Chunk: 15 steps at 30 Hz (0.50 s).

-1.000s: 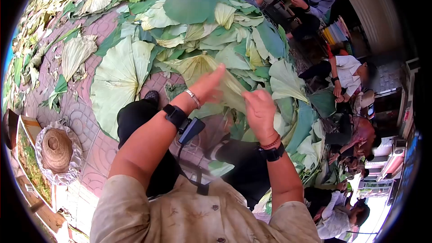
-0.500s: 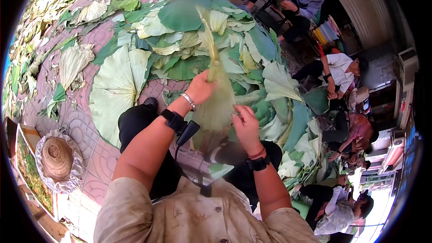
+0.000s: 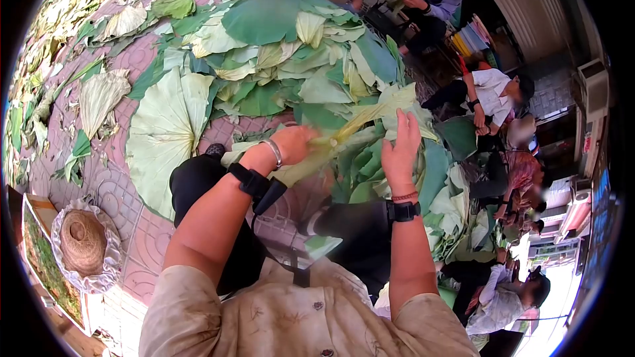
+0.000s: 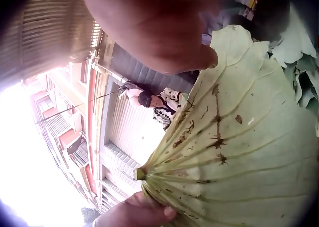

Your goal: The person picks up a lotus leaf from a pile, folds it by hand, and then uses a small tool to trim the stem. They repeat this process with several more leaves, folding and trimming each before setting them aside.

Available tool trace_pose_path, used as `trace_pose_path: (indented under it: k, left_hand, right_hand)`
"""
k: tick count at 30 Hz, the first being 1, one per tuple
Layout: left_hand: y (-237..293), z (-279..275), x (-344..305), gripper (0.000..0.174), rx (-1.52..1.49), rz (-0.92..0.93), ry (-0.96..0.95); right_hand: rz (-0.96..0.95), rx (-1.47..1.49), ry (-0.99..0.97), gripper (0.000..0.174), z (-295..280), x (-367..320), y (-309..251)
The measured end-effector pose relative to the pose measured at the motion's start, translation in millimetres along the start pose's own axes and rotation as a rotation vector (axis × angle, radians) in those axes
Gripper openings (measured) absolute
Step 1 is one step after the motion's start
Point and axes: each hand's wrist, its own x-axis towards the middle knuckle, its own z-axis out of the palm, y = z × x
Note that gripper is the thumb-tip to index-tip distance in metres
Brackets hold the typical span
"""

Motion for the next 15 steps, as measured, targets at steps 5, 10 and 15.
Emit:
trace_pose_path:
  k: [5,10,15]
  left_hand:
    - [14,-7,-8,0.024,0.180,-0.009,-0.148]
    - [17,-19,-11,0.031,0.129,-0.067,-0.192]
    - [12,-16,-4,0.043,0.333,-0.216,0.320]
  right_hand:
    - [-0.098,-0.146,-0.105,0.063,15,0,28]
    - [-0.098,-0.217,-0.195,0.019,31,-15,80]
    - [0.156,0.114,-0.476,0.021,15,-12,86]
